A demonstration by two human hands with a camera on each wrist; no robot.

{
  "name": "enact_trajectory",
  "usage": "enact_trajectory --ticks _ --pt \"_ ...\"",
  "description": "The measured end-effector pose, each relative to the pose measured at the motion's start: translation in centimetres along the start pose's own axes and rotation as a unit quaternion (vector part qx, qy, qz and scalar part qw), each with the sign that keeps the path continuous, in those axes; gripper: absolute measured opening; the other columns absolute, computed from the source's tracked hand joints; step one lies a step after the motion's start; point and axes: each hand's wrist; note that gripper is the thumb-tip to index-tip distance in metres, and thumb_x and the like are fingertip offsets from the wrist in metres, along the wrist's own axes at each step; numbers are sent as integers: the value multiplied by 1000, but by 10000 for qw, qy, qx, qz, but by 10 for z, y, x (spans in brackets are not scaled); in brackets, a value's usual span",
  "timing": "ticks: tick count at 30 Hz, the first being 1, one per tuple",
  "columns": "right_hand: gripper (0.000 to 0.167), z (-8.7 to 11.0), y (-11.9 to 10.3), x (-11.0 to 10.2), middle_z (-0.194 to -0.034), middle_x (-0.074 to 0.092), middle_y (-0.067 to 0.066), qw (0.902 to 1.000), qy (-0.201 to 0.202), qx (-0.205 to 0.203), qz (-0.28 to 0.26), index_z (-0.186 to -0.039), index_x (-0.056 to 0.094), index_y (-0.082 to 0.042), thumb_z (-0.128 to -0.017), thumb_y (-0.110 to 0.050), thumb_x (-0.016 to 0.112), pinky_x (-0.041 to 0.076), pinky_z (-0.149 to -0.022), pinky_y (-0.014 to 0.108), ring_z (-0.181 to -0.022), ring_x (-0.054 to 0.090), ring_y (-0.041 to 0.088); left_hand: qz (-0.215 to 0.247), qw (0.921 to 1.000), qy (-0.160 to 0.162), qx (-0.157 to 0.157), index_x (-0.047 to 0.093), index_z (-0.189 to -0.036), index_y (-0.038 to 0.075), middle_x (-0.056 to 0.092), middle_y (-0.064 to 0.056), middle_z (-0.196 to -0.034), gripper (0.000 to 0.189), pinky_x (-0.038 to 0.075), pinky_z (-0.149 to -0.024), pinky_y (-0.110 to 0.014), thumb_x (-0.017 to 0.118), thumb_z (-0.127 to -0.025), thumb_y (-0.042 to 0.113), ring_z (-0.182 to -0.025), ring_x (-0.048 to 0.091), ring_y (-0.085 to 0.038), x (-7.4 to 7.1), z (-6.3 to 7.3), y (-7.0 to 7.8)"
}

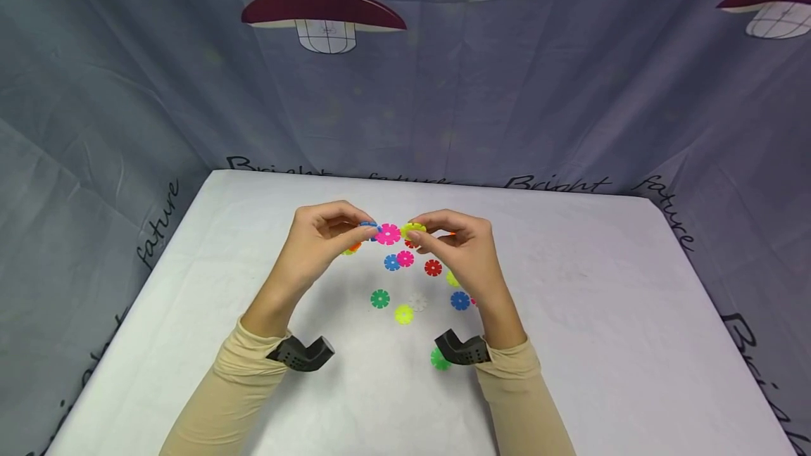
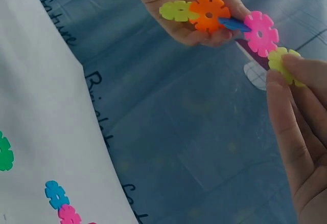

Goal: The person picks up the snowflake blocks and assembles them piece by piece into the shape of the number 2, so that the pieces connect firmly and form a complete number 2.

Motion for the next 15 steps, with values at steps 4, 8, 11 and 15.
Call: enact_trajectory --ticks 4,8,11,15 --pt "17 0 -2 0 -90 78 4 9999 -129 -59 8 -103 76 1 -88 -4 81 63 -70 28 -71 74 16 -7 10000 33 72 78 -98 11 76 -6 -96 9 60 -79 -32 81 -90 13 -87 75 -26 -1 0 0" --pt "16 1 -2 1 -90 78 5 9998 -183 -63 -70 -102 76 3 -88 -4 81 64 -70 29 -70 74 19 -24 10000 71 53 77 -99 11 76 -6 -97 9 60 -79 -32 81 -91 14 -89 75 -31 -1 0 0" --pt "15 0 -2 2 -90 78 4 9998 -166 -81 -85 -102 76 3 -88 -1 80 64 -70 30 -69 75 19 -82 9999 118 29 77 -99 12 76 -5 -98 10 60 -78 -33 81 -91 15 -89 75 -31 -1 0 0" --pt "15 -1 -1 4 -91 77 1 9999 -84 -97 3 -103 75 2 -88 1 78 64 -69 29 -71 75 16 -89 9999 68 5 77 -99 11 76 -5 -98 9 60 -78 -33 81 -91 14 -89 75 -29 -1 0 0"
Point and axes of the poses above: each hand's wrist, its own z-axis away from the middle knuckle, its own x-axis out of the palm, y = z × x
